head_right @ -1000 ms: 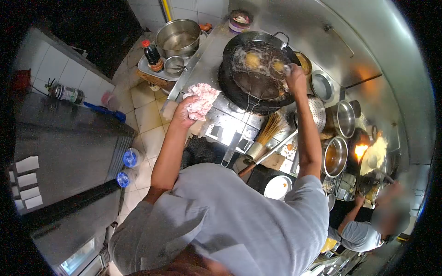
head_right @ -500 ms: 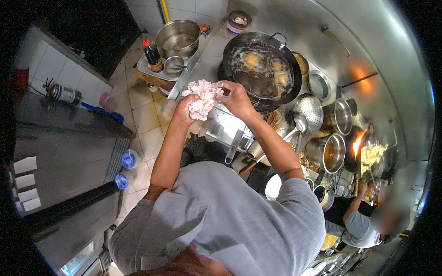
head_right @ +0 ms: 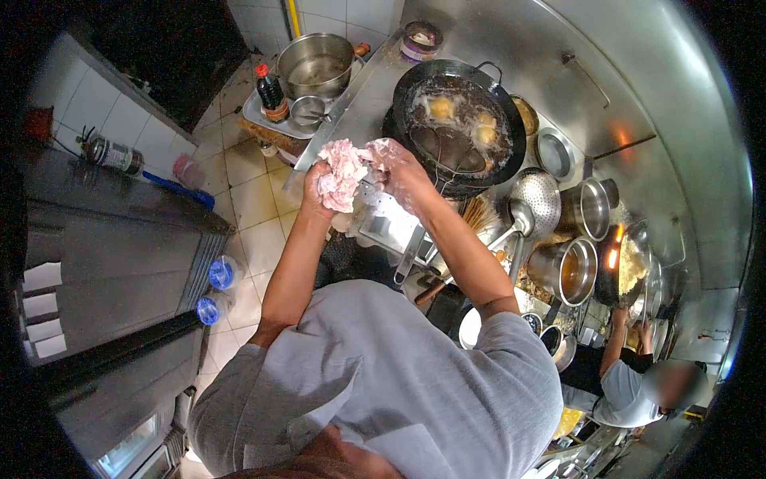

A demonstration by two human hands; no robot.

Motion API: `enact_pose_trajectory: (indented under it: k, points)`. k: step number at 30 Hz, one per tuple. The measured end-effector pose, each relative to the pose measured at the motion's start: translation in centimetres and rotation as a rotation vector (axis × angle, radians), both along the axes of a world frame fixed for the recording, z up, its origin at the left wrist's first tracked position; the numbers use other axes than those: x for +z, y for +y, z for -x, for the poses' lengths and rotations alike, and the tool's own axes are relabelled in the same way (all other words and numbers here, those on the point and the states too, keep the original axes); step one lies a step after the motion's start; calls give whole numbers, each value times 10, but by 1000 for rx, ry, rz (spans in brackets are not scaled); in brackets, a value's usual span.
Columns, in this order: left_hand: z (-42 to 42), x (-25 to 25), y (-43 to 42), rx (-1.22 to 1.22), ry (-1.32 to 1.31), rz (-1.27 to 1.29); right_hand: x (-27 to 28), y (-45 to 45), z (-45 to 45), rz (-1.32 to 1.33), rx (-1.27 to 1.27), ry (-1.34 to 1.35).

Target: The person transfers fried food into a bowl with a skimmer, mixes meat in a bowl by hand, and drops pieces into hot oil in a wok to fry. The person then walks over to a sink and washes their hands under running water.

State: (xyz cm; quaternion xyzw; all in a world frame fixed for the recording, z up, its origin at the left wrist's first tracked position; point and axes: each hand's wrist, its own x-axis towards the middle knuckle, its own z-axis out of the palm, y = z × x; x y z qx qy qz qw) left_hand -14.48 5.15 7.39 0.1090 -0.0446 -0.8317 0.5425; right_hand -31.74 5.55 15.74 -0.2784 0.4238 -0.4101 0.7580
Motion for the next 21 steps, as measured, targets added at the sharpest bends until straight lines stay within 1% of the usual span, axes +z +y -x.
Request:
enact_pose_trajectory:
  k: [1, 2, 4, 5, 6, 7, 8, 10, 11, 12, 14, 16, 18, 19, 20, 21]
  points:
    - [1, -4, 1, 1, -2, 43, -6, 0, 1, 56, -16, -10]
    - [1, -8, 1, 3, -4, 85, -10, 0, 2, 57, -16, -10]
    - [1, -13, 0, 14, -24, 129, -11, 1, 2, 7, -102, -91]
    - [-1, -15, 1, 18, 15, 115, -16, 0, 5, 8, -101, -92]
    - [-3, -16, 2, 21, 54, 102, -21, -2, 11, 5, -85, -169]
    - [-6, -17, 0, 13, 55, 188, -26, -4, 18, 1, -69, -245]
    - [-7, -17, -3, 10, 55, 188, -31, -5, 24, 1, -71, -245]
    - [-11, -11, -8, 28, 314, 248, -32, -7, 34, -68, -71, -518]
    - [-15, -8, -7, 56, 272, 277, -32, -8, 40, -108, -155, -454]
    - [-19, -10, -8, 55, 272, 278, -22, -7, 37, -108, -156, -454]
    - [-25, -15, -11, 77, 156, 320, 7, -4, 29, -161, -337, -252]
    - [-25, -13, -9, 74, 184, 281, 0, -9, 35, -154, -340, -257]
    - [-27, -19, -6, 54, 88, 178, -34, -23, 49, -12, -245, -178]
    - [-25, -25, -5, 62, 61, 172, -40, -34, 51, 78, -210, 86]
    - [-25, -31, -2, 66, 60, 173, -44, -39, 57, 80, -205, 84]
    - [-23, -24, 3, 89, -15, 108, -33, -42, 57, 86, -168, 93]
